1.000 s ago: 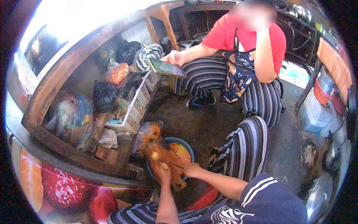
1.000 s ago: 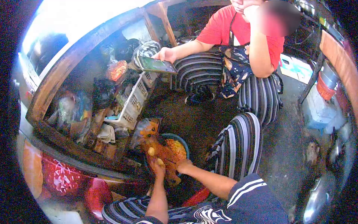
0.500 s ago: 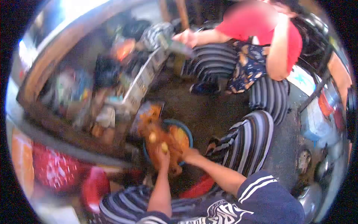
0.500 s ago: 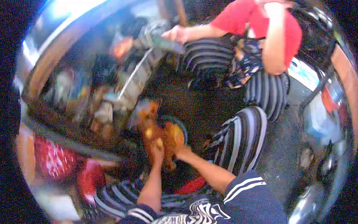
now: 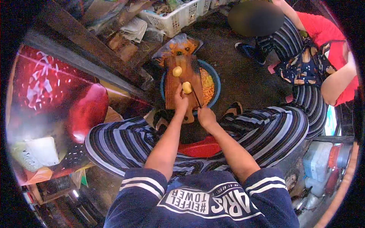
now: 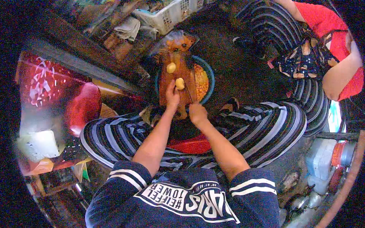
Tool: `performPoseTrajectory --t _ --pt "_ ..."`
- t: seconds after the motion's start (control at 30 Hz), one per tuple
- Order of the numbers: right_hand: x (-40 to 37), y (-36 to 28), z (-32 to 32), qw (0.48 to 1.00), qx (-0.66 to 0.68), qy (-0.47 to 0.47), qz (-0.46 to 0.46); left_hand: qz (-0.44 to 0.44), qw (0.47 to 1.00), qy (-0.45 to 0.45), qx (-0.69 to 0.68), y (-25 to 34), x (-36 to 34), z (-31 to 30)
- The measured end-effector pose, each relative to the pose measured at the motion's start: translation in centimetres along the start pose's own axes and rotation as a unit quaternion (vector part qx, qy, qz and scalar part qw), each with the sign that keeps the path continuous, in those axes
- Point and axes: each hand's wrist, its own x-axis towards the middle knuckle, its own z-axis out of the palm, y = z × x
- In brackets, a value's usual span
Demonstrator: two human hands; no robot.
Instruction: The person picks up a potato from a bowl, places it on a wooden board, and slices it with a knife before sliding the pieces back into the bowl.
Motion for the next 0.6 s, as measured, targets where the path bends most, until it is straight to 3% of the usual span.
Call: performPoseTrajectory --t 0.07,0.17,0.23,0.43,0.6 --pt "-0.5 -0.7 -0.9 0.999 0.013 0.001 -0.04 -0.015 1.0 -0.005 -0.001 0.5 -0.4 0.5" --pt "0.7 0.3 0.6 0.999 -0.008 0.02 -0.037 -0.007 0.994 -0.003 -0.107 -0.8 -0.2 1.2" --pt "1.0 0.4 0.6 0.999 -0.01 0.023 -0.032 0.103 0.989 0.0 0.105 -1.4 0.1 1.1" --pt "1.7 0.8 0.8 0.999 -0.01 0.023 -0.035 0.188 0.962 -0.035 0.192 -2.2 1.4 0.0" --pt "1.5 0.3 0.2 1.0 0.0 0.018 -0.023 0.205 0.953 -0.05 0.219 -0.9 1.6 -0.5"
